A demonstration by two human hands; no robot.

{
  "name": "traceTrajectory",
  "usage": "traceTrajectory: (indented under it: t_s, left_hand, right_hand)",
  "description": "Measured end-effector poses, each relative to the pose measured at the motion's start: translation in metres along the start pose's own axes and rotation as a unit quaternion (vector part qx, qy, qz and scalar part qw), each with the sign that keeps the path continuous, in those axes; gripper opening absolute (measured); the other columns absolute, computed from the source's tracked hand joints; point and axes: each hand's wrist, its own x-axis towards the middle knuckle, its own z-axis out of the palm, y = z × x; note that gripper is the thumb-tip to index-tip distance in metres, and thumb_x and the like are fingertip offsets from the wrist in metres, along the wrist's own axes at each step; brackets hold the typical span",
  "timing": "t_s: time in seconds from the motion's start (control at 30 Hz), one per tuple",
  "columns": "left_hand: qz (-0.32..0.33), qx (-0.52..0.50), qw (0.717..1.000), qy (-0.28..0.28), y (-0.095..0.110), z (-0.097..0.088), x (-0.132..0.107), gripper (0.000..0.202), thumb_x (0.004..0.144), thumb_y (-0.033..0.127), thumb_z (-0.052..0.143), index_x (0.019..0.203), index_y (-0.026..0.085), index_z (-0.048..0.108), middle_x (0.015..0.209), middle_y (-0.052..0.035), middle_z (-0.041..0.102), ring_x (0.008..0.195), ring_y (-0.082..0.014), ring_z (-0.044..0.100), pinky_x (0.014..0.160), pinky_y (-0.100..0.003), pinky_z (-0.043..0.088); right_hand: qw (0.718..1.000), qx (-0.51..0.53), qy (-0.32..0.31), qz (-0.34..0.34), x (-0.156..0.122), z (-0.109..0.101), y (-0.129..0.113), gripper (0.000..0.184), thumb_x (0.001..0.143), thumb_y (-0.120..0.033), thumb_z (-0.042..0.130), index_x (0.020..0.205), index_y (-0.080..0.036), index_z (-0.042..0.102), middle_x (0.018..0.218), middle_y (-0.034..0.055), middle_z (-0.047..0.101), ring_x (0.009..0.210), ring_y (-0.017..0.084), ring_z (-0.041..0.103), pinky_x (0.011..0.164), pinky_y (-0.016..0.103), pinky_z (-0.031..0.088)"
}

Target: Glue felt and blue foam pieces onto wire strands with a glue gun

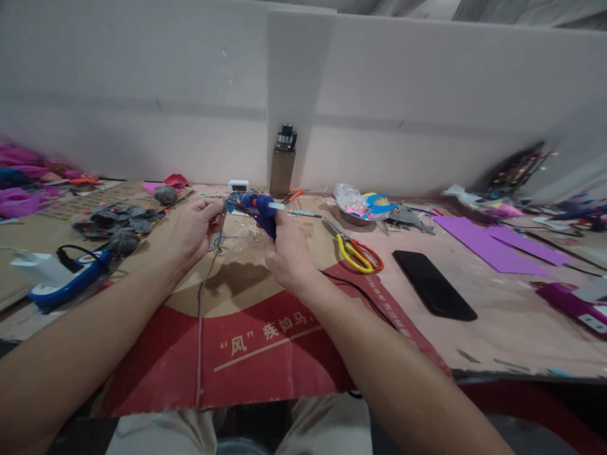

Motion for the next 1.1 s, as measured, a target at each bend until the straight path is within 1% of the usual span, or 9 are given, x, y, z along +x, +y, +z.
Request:
traceTrajectory:
  t_s: [0.2,0.33,0.57,0.73,0.9,1.1]
  left_hand:
    - [-0.003,0.003,1.000,-0.004,-0.0004,-0.0004,0.0005,0.021,0.072,0.024,0.066,0.060,0.017,0.050,0.055,0.0030,0.043,0.047,-0.0062,0.036,0.044,-0.021,0.025]
    - [-0.004,0.004,1.000,-0.002,-0.0009,-0.0011,0.0012,0.021,0.072,0.022,0.066,0.059,0.016,0.051,0.055,0.0027,0.044,0.047,-0.0059,0.036,0.043,-0.020,0.025]
    - [0.001,-0.007,1.000,0.002,-0.0022,-0.0019,0.0025,0.018,0.072,0.021,0.067,0.061,0.016,0.054,0.055,0.0024,0.046,0.048,-0.0059,0.037,0.043,-0.019,0.026]
    - [0.003,-0.001,1.000,-0.007,-0.0020,-0.0005,0.0007,0.020,0.072,0.020,0.066,0.058,0.016,0.052,0.054,0.0025,0.045,0.047,-0.0060,0.036,0.043,-0.020,0.025]
    - [0.004,-0.001,1.000,-0.008,-0.0019,-0.0008,0.0011,0.020,0.072,0.021,0.066,0.059,0.016,0.052,0.054,0.0025,0.044,0.047,-0.0061,0.036,0.043,-0.020,0.025]
    - [0.001,-0.007,1.000,0.002,-0.0025,-0.0015,0.0031,0.018,0.070,0.021,0.068,0.061,0.016,0.053,0.055,0.0029,0.045,0.048,-0.0057,0.036,0.044,-0.018,0.025]
  right_hand:
    - [1.000,0.004,0.008,-0.005,-0.0010,0.0016,0.0019,0.037,0.082,-0.020,0.049,0.119,-0.022,0.049,0.102,0.0100,0.064,0.092,0.026,0.060,0.086,0.048,0.049]
    - [1.000,0.008,0.003,0.001,-0.0009,0.0015,0.0017,0.037,0.082,-0.019,0.049,0.118,-0.021,0.049,0.101,0.0105,0.064,0.090,0.026,0.060,0.084,0.047,0.049]
    - [1.000,-0.024,0.010,0.008,-0.0008,0.0003,0.0008,0.035,0.081,-0.020,0.051,0.115,-0.021,0.051,0.099,0.0106,0.064,0.088,0.026,0.060,0.082,0.046,0.048]
    - [1.000,-0.001,0.004,0.004,-0.0011,0.0008,0.0011,0.035,0.082,-0.020,0.049,0.117,-0.021,0.050,0.100,0.0103,0.064,0.089,0.026,0.060,0.083,0.047,0.048]
    - [1.000,-0.007,0.007,0.007,-0.0010,0.0001,-0.0011,0.037,0.082,-0.020,0.050,0.119,-0.020,0.049,0.101,0.0104,0.064,0.089,0.025,0.060,0.083,0.045,0.048]
    - [1.000,-0.007,0.011,0.005,-0.0006,0.0011,0.0012,0.038,0.082,-0.021,0.050,0.120,-0.020,0.048,0.101,0.0103,0.065,0.089,0.025,0.061,0.081,0.042,0.048]
